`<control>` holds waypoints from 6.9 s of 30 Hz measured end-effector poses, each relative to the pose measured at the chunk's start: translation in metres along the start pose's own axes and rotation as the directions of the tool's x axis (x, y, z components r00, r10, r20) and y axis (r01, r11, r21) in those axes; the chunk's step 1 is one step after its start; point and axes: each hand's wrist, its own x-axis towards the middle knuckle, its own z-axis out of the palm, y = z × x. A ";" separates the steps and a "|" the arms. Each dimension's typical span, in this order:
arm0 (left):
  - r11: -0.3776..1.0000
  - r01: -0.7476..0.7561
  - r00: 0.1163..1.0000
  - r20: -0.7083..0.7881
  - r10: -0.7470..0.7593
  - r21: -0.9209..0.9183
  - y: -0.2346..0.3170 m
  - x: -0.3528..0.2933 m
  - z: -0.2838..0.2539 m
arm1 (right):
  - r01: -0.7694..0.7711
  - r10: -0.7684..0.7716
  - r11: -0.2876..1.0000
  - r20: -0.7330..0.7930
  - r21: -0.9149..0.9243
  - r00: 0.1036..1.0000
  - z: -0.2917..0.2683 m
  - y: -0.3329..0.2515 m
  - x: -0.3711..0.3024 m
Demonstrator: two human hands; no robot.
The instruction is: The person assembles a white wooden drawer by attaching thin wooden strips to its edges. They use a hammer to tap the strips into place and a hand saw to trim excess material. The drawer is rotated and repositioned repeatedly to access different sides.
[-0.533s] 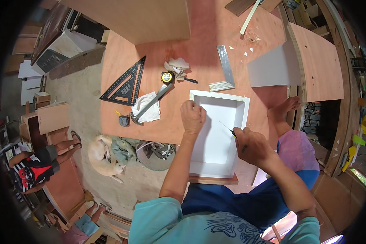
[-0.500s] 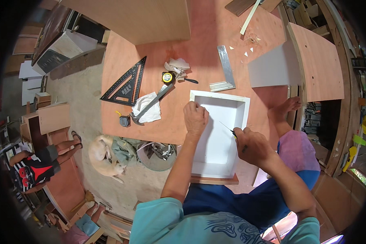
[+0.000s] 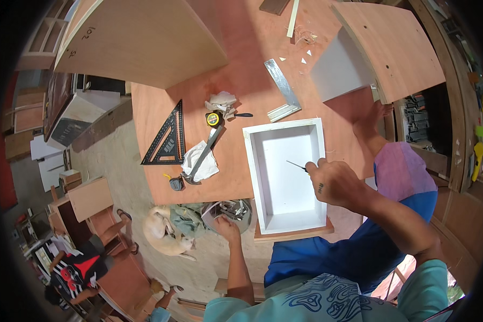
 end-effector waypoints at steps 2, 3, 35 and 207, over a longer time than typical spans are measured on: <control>0.972 0.070 0.985 0.139 -0.103 0.222 -0.071 -0.018 0.004 | 0.010 -0.011 0.999 0.032 0.046 0.999 -0.002 -0.005 0.001; 0.921 0.019 0.980 0.175 -0.094 0.388 -0.102 -0.019 0.008 | 0.022 -0.026 0.997 0.046 0.070 0.999 -0.003 -0.008 0.003; 0.193 -0.964 0.135 0.290 0.947 -0.183 0.353 0.141 0.066 | -0.173 0.174 0.982 -0.013 0.081 0.985 -0.066 -0.030 -0.009; 0.283 -0.835 0.235 0.160 0.959 -0.471 0.248 0.221 0.027 | -0.036 -0.012 0.765 0.070 0.643 0.997 0.027 0.012 0.113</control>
